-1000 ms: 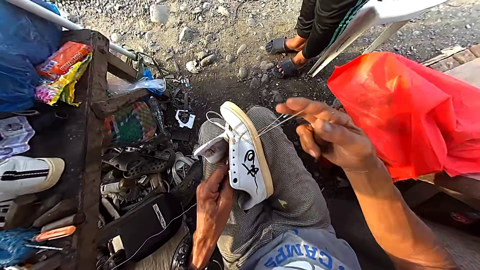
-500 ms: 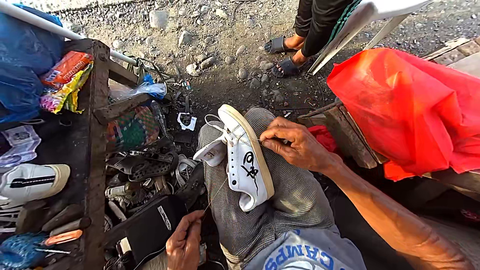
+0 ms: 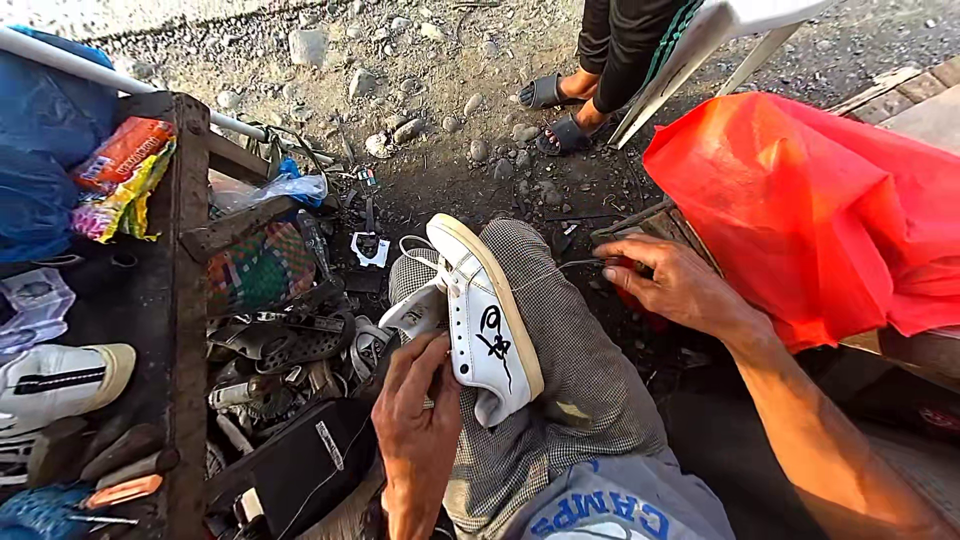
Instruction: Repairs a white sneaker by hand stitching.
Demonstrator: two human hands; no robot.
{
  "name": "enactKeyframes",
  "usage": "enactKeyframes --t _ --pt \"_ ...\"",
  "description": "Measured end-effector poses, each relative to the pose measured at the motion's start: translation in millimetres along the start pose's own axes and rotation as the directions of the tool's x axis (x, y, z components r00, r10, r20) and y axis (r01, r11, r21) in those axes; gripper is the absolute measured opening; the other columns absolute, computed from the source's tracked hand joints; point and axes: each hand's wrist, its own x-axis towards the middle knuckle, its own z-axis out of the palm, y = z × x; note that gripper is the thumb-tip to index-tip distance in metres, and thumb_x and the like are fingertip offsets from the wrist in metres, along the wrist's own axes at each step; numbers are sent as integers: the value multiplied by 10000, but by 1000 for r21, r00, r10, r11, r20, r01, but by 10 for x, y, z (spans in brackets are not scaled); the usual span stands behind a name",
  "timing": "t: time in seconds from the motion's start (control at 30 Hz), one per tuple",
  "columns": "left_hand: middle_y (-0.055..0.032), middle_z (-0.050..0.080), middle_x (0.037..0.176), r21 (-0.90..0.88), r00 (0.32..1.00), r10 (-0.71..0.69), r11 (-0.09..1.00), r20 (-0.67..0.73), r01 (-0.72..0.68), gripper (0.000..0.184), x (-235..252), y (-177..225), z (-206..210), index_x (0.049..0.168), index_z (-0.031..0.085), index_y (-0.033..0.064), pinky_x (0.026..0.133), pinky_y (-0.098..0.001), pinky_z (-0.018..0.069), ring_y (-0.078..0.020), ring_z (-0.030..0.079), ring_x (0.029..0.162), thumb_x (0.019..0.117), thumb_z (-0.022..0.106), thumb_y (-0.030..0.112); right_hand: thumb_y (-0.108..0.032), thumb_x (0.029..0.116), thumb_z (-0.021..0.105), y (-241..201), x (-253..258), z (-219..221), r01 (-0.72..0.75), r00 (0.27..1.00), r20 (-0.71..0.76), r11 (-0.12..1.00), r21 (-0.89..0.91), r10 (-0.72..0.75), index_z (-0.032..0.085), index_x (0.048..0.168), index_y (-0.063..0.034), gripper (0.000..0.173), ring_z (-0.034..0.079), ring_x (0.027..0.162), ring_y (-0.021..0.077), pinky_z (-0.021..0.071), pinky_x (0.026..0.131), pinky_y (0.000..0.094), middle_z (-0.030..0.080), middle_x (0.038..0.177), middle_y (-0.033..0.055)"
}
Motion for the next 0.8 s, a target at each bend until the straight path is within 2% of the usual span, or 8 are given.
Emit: enactKeyframes --t 0.07,0.17,0.2,0.27,0.33,0.4,0.57,0.8 --pt "-78 729 1140 -248 996 -50 966 72 67 186 161 64 193 1073 747 -20 889 -254 604 -96 697 1043 934 623 -21 -289 1022 575 -150 11 115 91 989 -121 991 95 -80 732 1200 -104 300 684 943 61 580 853 280 733 1075 16" --pt "-78 729 1114 -431 956 -130 871 262 236 235 320 124 268 1148 699 -44 971 -325 574 -104 688 1047 993 527 -10 -299 979 666 -454 194 468 301 940 -253 904 303 -229 698 1247 -96 338 592 752 -11 507 655 187 730 1103 23" --pt "-99 721 1125 -433 948 -106 871 299 234 243 370 92 260 1167 686 -57 992 -336 560 -116 682 1062 1001 516 -6 -308 958 697 -511 250 578 336 927 -275 893 299 -256 693 1255 -107 360 595 744 -8 513 646 186 729 1109 31" --pt "-136 712 1117 -408 940 -58 891 337 201 243 443 11 230 1162 680 -77 991 -350 545 -142 677 1058 998 519 -1 -243 926 738 -585 307 655 332 933 -241 899 286 -268 684 1189 -26 345 681 891 82 584 786 268 728 1097 106" --pt "-160 715 1081 -386 938 -42 904 345 183 229 459 -38 227 1134 687 -90 967 -357 548 -162 684 1027 986 537 -2 -140 904 741 -662 326 617 258 963 -164 914 313 -215 677 1079 88 295 714 820 168 603 762 351 731 940 176" --pt "-160 722 1036 -374 935 -74 903 348 211 211 460 -44 231 1113 695 -93 933 -344 555 -150 693 980 976 564 1 -117 928 699 -684 350 586 219 976 -87 914 341 -201 681 1012 130 261 696 763 159 585 738 335 723 866 195" --pt "-123 728 961 -489 935 -104 830 340 270 191 462 -48 268 1087 691 -100 870 -291 561 -80 684 886 968 563 -23 -98 987 622 -631 410 538 267 960 -62 830 489 -272 674 1019 148 253 628 838 -38 530 811 175 719 926 91" --pt "-52 736 887 -627 961 -131 735 242 258 176 354 -106 393 1026 712 -89 812 -231 564 -9 673 822 946 561 -48 -72 985 625 -615 438 654 298 952 -119 774 559 -281 693 971 86 172 638 839 -67 539 814 172 731 906 -6"
